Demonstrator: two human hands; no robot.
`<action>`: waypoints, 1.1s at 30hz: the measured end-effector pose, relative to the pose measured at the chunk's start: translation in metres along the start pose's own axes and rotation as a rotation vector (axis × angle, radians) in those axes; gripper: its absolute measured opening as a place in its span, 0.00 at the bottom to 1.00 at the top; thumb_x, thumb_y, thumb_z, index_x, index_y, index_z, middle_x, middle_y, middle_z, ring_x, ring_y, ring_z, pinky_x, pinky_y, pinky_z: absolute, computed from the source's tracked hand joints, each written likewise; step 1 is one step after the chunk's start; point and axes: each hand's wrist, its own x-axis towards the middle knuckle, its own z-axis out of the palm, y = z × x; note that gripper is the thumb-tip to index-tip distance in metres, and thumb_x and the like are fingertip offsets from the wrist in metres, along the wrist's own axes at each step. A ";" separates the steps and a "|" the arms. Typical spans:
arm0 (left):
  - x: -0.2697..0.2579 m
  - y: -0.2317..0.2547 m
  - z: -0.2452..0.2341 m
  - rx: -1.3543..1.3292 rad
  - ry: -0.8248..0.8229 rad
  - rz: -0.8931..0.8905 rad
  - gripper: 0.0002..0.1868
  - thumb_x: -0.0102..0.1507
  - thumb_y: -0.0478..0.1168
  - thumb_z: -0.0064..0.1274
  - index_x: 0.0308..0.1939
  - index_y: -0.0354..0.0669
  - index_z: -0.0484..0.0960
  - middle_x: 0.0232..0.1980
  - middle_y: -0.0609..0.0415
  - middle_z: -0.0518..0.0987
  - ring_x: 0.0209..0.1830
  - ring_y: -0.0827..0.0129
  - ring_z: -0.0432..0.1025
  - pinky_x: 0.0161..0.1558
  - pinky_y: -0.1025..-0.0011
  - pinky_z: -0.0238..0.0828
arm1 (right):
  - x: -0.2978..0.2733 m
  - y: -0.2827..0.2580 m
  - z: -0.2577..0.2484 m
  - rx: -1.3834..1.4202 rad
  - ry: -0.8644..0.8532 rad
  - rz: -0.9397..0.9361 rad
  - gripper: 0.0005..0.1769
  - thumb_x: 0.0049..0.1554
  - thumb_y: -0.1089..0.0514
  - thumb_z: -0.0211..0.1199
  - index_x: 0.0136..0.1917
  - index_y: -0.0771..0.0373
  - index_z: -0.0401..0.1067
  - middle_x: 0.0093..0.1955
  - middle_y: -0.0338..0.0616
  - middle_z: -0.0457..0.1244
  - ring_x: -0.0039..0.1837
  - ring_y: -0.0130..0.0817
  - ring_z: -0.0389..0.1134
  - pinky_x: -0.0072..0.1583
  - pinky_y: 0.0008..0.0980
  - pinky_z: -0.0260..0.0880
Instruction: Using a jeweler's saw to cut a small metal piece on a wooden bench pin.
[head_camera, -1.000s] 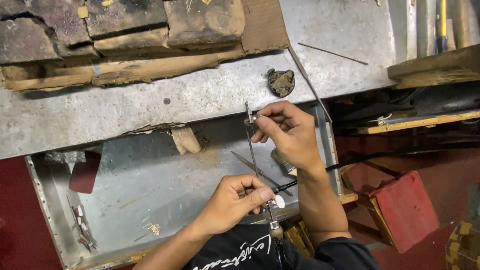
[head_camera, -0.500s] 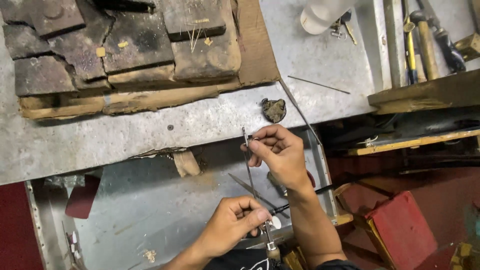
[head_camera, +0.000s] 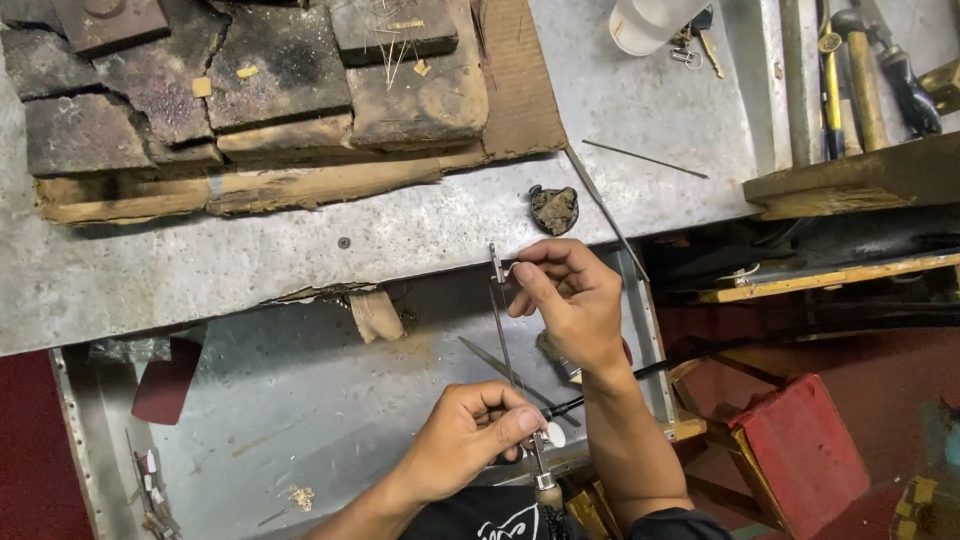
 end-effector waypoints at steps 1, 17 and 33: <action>0.000 0.000 0.000 -0.001 0.001 -0.002 0.13 0.64 0.46 0.60 0.35 0.38 0.86 0.31 0.56 0.83 0.24 0.76 0.73 0.29 0.77 0.72 | 0.000 0.000 0.001 0.000 -0.001 0.003 0.07 0.60 0.61 0.65 0.50 0.67 0.72 0.32 0.46 0.67 0.31 0.32 0.72 0.35 0.21 0.73; -0.005 0.007 -0.002 -0.012 -0.028 -0.057 0.14 0.67 0.47 0.54 0.40 0.39 0.87 0.32 0.56 0.82 0.24 0.79 0.71 0.27 0.80 0.66 | -0.006 0.021 -0.002 0.058 0.038 -0.013 0.12 0.66 0.56 0.56 0.54 0.68 0.66 0.33 0.51 0.68 0.30 0.34 0.70 0.30 0.23 0.68; 0.067 0.019 -0.016 -0.279 0.395 0.187 0.15 0.68 0.42 0.54 0.42 0.29 0.84 0.28 0.44 0.81 0.22 0.75 0.70 0.21 0.82 0.66 | 0.005 0.017 -0.008 -0.110 0.032 -0.113 0.08 0.60 0.61 0.65 0.47 0.71 0.79 0.24 0.50 0.67 0.26 0.32 0.70 0.35 0.27 0.74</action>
